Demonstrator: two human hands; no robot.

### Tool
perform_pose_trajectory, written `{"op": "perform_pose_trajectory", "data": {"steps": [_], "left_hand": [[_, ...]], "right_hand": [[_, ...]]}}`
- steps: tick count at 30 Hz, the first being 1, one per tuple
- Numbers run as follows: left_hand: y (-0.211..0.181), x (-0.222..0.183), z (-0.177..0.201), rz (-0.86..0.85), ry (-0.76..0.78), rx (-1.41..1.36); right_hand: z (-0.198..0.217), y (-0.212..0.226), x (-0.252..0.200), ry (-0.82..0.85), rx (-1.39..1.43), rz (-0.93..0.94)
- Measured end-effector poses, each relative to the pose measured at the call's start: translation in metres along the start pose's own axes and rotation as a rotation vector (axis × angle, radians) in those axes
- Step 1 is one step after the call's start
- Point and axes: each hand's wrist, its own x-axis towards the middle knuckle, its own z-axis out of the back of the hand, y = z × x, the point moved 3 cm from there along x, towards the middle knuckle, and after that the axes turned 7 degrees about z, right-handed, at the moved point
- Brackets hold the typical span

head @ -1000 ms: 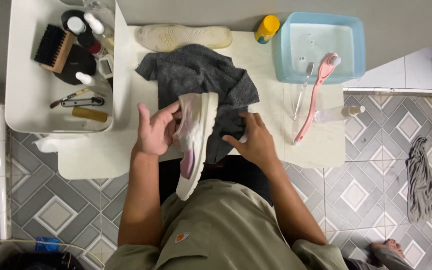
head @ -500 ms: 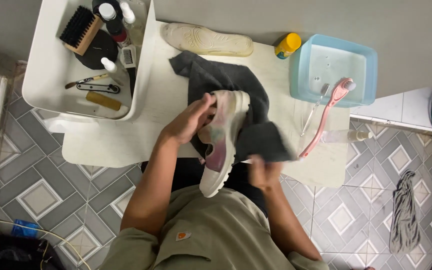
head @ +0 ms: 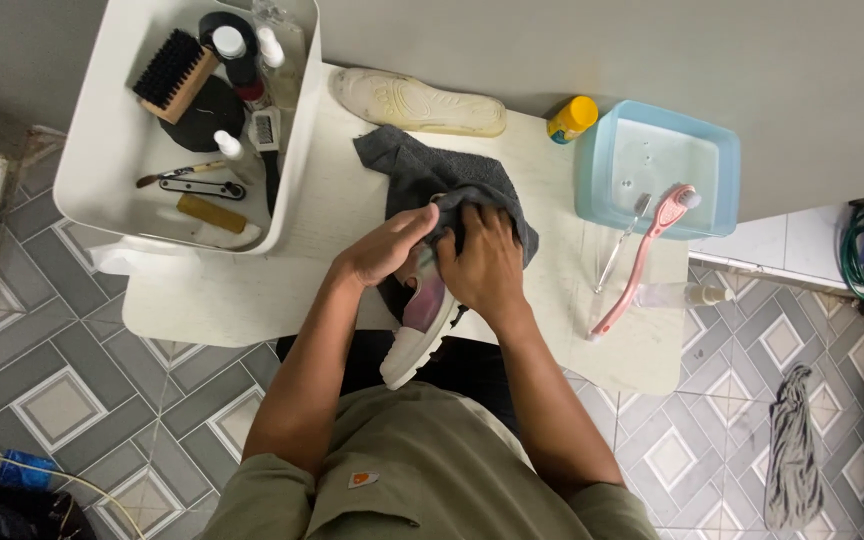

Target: Cleaning the midsole of a sneaker using a brush, soapy water, and a cloth.

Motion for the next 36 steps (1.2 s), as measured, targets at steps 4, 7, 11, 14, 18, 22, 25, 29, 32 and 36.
{"op": "perform_pose_trajectory", "data": {"steps": [4,7,11,14,18,22,25,29,32,36], "left_hand": [[-0.007,-0.009,-0.007,0.074,-0.092,-0.022],[0.006,-0.010,-0.008,0.088,-0.086,-0.041],[0.042,0.010,0.009,0.018,-0.082,0.016],[0.032,0.006,0.003,-0.003,-0.080,0.059],[0.098,0.044,0.027,-0.018,-0.112,0.167],[0.022,0.042,0.027,-0.101,-0.412,0.465],[0.011,0.050,0.044,-0.198,-0.834,0.817],[0.043,0.084,0.074,0.104,-0.873,1.265],[0.039,0.090,0.075,0.103,-0.801,1.310],[-0.035,0.064,0.036,-0.406,-0.669,1.028]], "right_hand": [[0.000,0.004,-0.007,-0.047,-0.033,0.186],[-0.014,-0.009,-0.021,-0.070,-0.025,0.228],[0.005,0.007,-0.057,-0.157,0.154,0.426],[0.013,-0.011,-0.084,-0.194,0.419,0.320],[-0.014,-0.067,-0.105,-0.432,0.761,0.156],[-0.011,-0.034,-0.108,-0.270,0.666,0.060],[-0.025,-0.041,-0.109,-0.193,0.660,-0.068],[-0.025,-0.043,-0.108,-0.164,0.706,-0.104],[-0.032,-0.047,-0.113,-0.158,0.714,-0.121],[-0.020,-0.040,-0.110,-0.145,0.690,-0.095]]}}
